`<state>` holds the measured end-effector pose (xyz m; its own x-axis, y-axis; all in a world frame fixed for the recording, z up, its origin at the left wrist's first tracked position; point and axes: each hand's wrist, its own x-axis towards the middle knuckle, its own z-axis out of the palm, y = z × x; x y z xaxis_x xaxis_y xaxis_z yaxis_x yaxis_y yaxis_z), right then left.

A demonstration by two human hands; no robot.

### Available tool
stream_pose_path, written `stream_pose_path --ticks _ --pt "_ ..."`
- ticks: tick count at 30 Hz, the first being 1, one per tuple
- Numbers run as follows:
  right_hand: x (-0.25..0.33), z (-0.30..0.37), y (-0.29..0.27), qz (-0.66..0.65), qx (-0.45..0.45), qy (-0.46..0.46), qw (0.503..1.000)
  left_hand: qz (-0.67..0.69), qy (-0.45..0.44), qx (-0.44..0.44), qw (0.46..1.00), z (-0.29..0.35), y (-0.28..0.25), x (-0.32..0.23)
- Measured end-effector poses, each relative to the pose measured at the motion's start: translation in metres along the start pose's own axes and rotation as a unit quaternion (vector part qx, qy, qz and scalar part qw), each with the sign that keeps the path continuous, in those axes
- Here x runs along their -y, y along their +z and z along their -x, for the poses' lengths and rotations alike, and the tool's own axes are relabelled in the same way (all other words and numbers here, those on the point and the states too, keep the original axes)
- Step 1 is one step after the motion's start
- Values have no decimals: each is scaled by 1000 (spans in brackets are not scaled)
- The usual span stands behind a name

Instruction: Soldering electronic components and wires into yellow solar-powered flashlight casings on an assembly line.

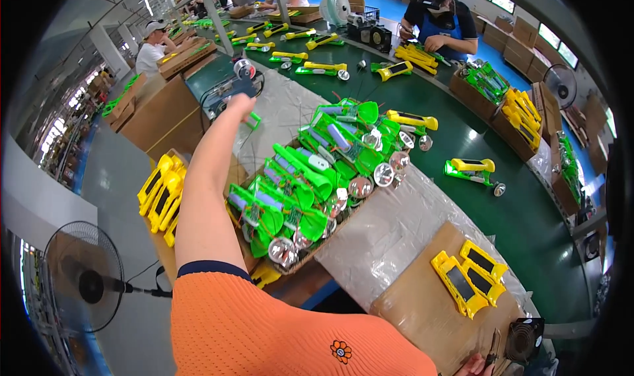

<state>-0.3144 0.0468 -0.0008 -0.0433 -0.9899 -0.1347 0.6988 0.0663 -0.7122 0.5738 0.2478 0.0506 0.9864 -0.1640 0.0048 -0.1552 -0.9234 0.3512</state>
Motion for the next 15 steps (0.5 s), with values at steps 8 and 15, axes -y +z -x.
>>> stream_pose_path --ticks 8,15 --pt "-5 4 -2 58 16 -19 998 14 -110 81 991 -7 26 11" --pt "-7 9 14 97 -13 -48 994 108 -184 97 972 -11 28 9"
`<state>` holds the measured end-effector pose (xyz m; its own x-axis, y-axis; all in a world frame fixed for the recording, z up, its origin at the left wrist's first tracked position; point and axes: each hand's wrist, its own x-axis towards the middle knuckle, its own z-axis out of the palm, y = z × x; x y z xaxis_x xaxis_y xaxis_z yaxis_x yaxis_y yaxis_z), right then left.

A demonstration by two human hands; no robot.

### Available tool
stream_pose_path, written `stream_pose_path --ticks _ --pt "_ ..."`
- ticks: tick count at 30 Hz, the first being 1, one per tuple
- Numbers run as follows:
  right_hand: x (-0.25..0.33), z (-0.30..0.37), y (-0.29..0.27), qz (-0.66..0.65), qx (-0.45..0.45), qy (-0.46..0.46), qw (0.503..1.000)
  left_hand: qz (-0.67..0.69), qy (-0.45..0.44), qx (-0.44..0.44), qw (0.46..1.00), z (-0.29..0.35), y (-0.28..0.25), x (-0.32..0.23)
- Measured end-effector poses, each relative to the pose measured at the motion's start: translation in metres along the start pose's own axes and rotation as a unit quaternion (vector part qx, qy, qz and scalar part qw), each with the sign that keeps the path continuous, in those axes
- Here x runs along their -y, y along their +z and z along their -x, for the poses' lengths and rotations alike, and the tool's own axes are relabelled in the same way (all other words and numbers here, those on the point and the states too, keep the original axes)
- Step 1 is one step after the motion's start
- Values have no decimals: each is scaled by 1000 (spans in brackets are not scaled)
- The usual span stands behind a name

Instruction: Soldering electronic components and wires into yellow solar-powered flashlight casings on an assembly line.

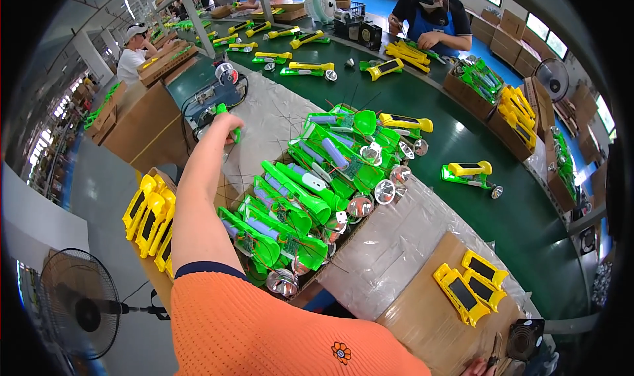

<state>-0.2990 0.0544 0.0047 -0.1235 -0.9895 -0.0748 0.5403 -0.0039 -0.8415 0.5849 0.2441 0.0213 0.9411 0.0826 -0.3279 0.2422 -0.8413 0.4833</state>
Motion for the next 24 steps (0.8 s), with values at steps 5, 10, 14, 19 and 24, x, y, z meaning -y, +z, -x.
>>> stream_pose_path --ticks 5,10,14,19,24 --pt "-1 -1 0 -12 -6 6 1000 -131 40 5 991 -9 1 -1" --pt "-4 -6 -7 -19 -4 14 1000 -201 87 -78 973 7 -2 12" --pt "1 -2 -3 -37 15 24 999 52 44 -13 998 26 -2 26" --pt "2 -13 -25 -83 51 65 993 291 121 90 945 63 -56 40" --pt "8 -13 -32 -93 59 87 990 242 307 157 907 183 -90 2"
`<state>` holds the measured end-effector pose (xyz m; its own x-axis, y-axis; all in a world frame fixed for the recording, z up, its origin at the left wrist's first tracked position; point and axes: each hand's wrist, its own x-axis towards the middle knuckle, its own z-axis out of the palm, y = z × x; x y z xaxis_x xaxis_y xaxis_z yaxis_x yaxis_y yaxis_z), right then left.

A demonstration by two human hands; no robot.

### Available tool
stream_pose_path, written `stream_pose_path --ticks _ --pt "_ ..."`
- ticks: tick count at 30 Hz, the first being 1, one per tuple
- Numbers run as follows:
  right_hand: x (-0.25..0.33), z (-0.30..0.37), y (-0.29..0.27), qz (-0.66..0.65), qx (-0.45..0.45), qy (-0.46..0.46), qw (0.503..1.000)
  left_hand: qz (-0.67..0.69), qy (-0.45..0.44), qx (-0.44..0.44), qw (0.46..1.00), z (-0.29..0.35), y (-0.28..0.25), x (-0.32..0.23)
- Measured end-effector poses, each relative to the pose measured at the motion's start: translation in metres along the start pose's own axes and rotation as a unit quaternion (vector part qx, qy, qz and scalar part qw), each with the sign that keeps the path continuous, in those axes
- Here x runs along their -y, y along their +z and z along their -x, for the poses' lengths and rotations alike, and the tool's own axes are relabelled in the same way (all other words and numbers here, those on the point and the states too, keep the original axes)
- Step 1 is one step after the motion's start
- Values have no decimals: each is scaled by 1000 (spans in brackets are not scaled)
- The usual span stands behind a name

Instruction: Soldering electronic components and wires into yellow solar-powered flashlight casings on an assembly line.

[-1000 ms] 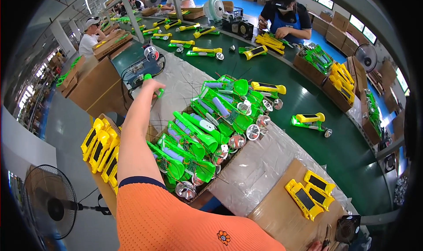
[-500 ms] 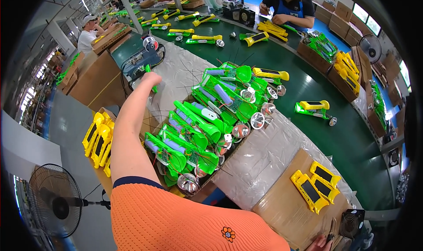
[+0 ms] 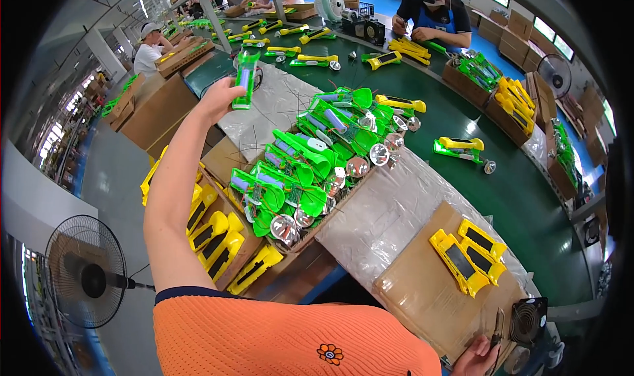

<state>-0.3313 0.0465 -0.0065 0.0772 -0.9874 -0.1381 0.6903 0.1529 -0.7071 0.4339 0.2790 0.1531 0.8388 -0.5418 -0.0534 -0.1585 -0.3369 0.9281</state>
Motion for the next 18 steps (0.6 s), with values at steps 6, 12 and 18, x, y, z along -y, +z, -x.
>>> stream_pose_path --ticks 6,12,18 --pt "-4 -9 -34 -101 80 -1 992 -39 174 249 952 130 140 -112" --pt "-15 -6 -22 -164 57 -9 985 -48 166 581 795 236 301 -149" --pt "-17 -3 -22 -170 19 -78 982 -223 263 698 628 256 397 -116"
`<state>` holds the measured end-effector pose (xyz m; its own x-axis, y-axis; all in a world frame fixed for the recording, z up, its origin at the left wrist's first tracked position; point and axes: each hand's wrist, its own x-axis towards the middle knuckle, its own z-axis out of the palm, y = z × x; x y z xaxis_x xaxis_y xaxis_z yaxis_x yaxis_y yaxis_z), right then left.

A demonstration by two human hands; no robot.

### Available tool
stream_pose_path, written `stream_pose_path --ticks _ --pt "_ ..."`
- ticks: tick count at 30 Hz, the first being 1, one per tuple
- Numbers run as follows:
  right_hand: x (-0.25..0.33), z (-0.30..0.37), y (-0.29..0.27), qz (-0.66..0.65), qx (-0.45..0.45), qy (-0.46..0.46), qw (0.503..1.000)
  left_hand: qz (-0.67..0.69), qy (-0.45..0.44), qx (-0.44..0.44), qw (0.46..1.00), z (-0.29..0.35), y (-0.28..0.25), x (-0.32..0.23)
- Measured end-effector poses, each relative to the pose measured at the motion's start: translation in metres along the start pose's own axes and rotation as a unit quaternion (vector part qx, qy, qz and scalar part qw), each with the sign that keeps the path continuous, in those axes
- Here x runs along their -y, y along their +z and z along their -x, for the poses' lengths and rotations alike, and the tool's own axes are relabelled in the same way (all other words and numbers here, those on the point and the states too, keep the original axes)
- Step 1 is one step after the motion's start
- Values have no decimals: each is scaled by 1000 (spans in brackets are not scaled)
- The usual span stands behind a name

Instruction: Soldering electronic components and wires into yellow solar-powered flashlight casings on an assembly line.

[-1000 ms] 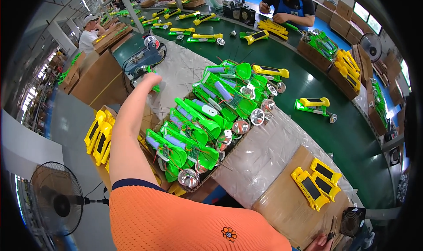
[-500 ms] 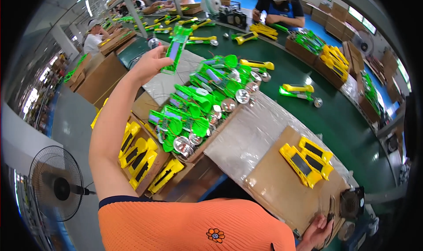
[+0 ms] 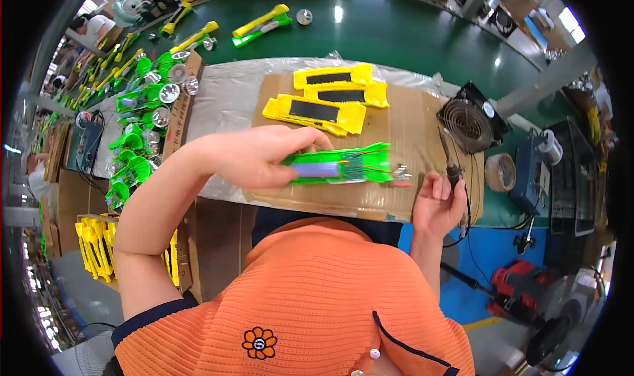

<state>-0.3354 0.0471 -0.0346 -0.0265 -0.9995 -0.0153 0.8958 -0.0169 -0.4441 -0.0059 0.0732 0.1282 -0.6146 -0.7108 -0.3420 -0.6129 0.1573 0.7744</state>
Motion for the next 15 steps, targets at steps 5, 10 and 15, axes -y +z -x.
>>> stream_pose_path --ticks 5,10,15 --pt "8 -1 4 34 23 2 999 -97 -37 68 992 -32 -2 55" --pt "6 -3 6 44 30 22 998 -147 -5 -73 986 -29 13 66" --pt "4 -5 8 53 30 27 998 -232 22 -281 931 -22 28 59"
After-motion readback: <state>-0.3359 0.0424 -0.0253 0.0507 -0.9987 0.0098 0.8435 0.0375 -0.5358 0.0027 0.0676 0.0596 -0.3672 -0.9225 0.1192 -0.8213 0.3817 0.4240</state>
